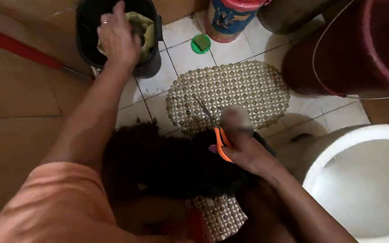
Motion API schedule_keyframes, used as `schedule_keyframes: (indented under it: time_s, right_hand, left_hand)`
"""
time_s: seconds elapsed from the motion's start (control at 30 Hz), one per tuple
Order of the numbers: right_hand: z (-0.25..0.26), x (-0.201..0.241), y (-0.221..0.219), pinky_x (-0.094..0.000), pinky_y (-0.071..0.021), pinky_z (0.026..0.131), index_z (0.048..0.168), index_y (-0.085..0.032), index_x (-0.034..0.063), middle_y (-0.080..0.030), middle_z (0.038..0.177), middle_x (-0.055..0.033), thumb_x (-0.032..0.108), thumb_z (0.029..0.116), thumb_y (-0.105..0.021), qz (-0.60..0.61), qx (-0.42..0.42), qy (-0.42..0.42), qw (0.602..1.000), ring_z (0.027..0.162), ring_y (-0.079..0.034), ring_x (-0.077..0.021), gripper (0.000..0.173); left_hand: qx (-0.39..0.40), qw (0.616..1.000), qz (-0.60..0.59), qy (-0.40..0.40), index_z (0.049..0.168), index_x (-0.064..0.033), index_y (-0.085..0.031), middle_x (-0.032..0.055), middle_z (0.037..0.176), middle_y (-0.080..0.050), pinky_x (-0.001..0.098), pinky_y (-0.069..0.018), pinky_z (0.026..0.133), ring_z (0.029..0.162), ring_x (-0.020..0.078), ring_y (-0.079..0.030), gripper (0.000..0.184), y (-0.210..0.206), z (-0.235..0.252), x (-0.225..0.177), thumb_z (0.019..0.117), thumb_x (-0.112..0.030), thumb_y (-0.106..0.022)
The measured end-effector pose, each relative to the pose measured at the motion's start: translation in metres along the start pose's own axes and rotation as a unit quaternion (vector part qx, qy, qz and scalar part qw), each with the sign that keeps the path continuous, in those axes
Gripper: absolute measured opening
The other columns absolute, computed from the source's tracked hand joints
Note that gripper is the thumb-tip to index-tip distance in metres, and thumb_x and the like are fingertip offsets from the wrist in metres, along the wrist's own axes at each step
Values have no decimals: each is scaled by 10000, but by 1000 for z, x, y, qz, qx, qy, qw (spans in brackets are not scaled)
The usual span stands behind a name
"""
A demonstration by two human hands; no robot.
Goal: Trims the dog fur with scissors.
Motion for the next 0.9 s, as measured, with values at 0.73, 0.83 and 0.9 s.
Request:
schedule_keyframes:
  time_s: [0.73, 0.83, 0.9]
  right_hand:
    - [-8, -12, 5, -581, -530, 892, 1267, -639, 35, -689, 1087, -188, 531, 972, -639, -62, 5, -37, 997, 981, -687, -340, 576]
    - [-10, -12, 6, -573, -535, 883, 1258, -638, 32, -690, 1075, -186, 525, 977, -631, -68, 7, -41, 997, 960, -692, -331, 567]
    - [-10, -12, 6, -569, -538, 875, 1258, -640, 38, -691, 1069, -181, 534, 969, -636, -74, 13, -39, 996, 948, -692, -324, 575]
  left_hand:
    - [592, 754, -239, 153, 1376, 31, -567, 230, 1411, -555, 505, -408, 1106, 1293, 320, -538, 393, -241, -262, -45, 1047, -181, -601]
    - [574, 758, -225, 215, 1430, 28, -513, 216, 1430, -551, 477, -418, 1113, 1313, 304, -543, 461, -245, -264, -30, 1082, -273, -538]
    - [592, 747, -209, 220, 1486, 13, -478, 229, 1524, -481, 552, -333, 1179, 1433, 348, -443, 638, -241, -273, -30, 1067, -467, -519]
Point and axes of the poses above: each hand's wrist, its own z-axis towards the middle knuckle, its own y-axis out of the back of the hand, x = y × z, the point moved 9 cm from there along z, towards the middle knuckle
